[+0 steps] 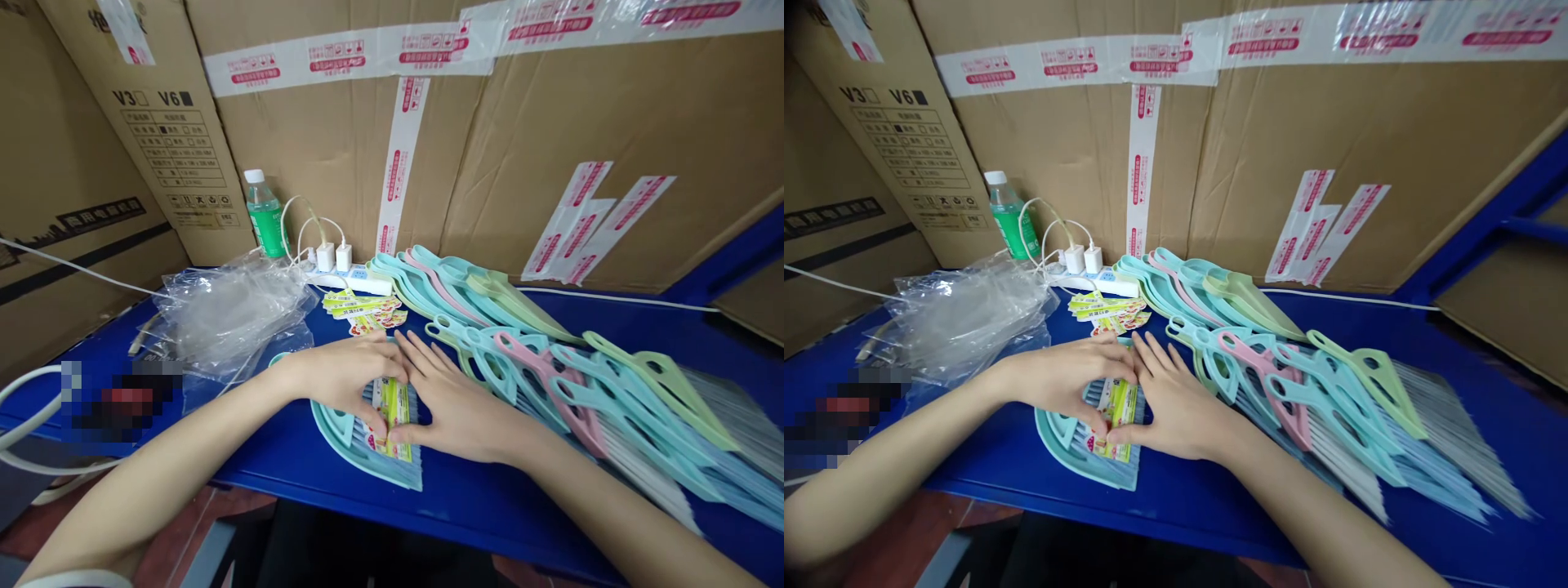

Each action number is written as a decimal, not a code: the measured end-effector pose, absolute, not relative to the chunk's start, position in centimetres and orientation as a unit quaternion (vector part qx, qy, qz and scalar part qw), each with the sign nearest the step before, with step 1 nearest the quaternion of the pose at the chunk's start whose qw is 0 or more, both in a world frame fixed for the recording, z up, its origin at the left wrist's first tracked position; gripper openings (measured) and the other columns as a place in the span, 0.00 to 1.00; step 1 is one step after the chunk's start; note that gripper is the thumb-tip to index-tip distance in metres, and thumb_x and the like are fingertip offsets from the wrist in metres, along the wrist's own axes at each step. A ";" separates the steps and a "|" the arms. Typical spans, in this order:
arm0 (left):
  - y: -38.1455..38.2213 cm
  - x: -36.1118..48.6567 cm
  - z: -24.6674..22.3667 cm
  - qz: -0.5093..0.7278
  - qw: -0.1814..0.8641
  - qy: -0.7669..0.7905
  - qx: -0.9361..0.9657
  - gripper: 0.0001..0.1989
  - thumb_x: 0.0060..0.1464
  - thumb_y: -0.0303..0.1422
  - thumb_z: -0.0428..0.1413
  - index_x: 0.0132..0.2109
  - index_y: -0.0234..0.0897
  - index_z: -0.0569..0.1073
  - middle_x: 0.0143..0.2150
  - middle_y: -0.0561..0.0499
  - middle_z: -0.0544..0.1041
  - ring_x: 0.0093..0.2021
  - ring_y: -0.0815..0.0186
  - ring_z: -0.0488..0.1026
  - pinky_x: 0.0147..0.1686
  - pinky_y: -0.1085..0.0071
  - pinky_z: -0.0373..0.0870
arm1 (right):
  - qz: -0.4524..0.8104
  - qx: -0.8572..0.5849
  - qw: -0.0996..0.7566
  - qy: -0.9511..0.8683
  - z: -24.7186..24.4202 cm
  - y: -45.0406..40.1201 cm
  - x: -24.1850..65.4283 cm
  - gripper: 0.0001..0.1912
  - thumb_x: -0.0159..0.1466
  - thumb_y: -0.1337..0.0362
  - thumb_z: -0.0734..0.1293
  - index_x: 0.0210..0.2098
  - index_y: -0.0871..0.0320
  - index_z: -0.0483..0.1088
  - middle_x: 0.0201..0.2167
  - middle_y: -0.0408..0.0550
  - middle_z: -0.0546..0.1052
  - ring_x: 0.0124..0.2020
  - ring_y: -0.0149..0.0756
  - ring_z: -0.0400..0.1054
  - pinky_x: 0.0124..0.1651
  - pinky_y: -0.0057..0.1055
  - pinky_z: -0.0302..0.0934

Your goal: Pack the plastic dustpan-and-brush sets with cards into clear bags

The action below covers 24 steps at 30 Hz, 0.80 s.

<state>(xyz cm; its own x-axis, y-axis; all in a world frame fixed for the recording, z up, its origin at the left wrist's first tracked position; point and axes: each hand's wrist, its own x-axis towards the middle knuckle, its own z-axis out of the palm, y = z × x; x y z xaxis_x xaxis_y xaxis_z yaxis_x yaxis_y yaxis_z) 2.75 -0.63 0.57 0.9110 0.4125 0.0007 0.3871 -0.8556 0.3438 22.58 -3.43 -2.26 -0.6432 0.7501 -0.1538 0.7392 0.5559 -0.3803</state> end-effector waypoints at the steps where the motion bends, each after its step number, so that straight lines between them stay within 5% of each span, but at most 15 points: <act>1: -0.7 2.8 0.5 0.042 0.168 0.206 0.963 0.25 0.47 0.38 0.68 0.50 0.33 0.74 0.53 0.40 0.76 0.55 0.53 0.70 0.55 0.60 0.62 | 0.210 -0.425 0.009 -0.881 -2.3 -3.4 22.6 0.58 0.58 0.37 0.65 0.72 0.66 0.38 0.72 0.61 0.32 0.71 0.54 0.22 0.69 0.56 0.31; 8: -0.4 2.3 0.4 0.041 0.230 0.178 0.956 0.31 0.45 0.38 0.69 0.55 0.33 0.73 0.57 0.37 0.74 0.58 0.52 0.69 0.57 0.60 0.64 | 0.207 -0.447 0.009 -0.870 -2.2 -3.4 22.8 0.67 0.51 0.32 0.67 0.71 0.71 0.37 0.71 0.64 0.30 0.70 0.59 0.20 0.68 0.60 0.33; 12: 0.2 1.9 1.3 0.014 0.257 0.178 0.950 0.27 0.50 0.36 0.66 0.56 0.33 0.72 0.60 0.38 0.72 0.61 0.55 0.67 0.59 0.61 0.63 | 0.182 -0.434 0.036 -0.881 -2.0 -3.4 23.2 0.63 0.54 0.32 0.64 0.71 0.69 0.38 0.72 0.64 0.33 0.70 0.58 0.22 0.68 0.60 0.33; 16: 0.7 1.5 1.9 0.041 0.214 0.227 0.949 0.19 0.55 0.33 0.63 0.53 0.34 0.74 0.54 0.40 0.76 0.56 0.57 0.71 0.57 0.61 0.65 | 0.161 -0.397 0.049 -0.902 -2.2 -3.3 23.3 0.59 0.56 0.32 0.62 0.72 0.65 0.38 0.72 0.63 0.37 0.71 0.56 0.25 0.69 0.60 0.33; 24: 1.0 1.5 1.4 0.021 0.160 0.241 0.957 0.21 0.52 0.35 0.65 0.52 0.34 0.74 0.51 0.42 0.77 0.53 0.57 0.71 0.55 0.62 0.65 | 0.171 -0.410 0.028 -0.896 -2.5 -3.4 23.1 0.61 0.54 0.30 0.61 0.71 0.64 0.41 0.72 0.62 0.40 0.71 0.59 0.30 0.69 0.58 0.38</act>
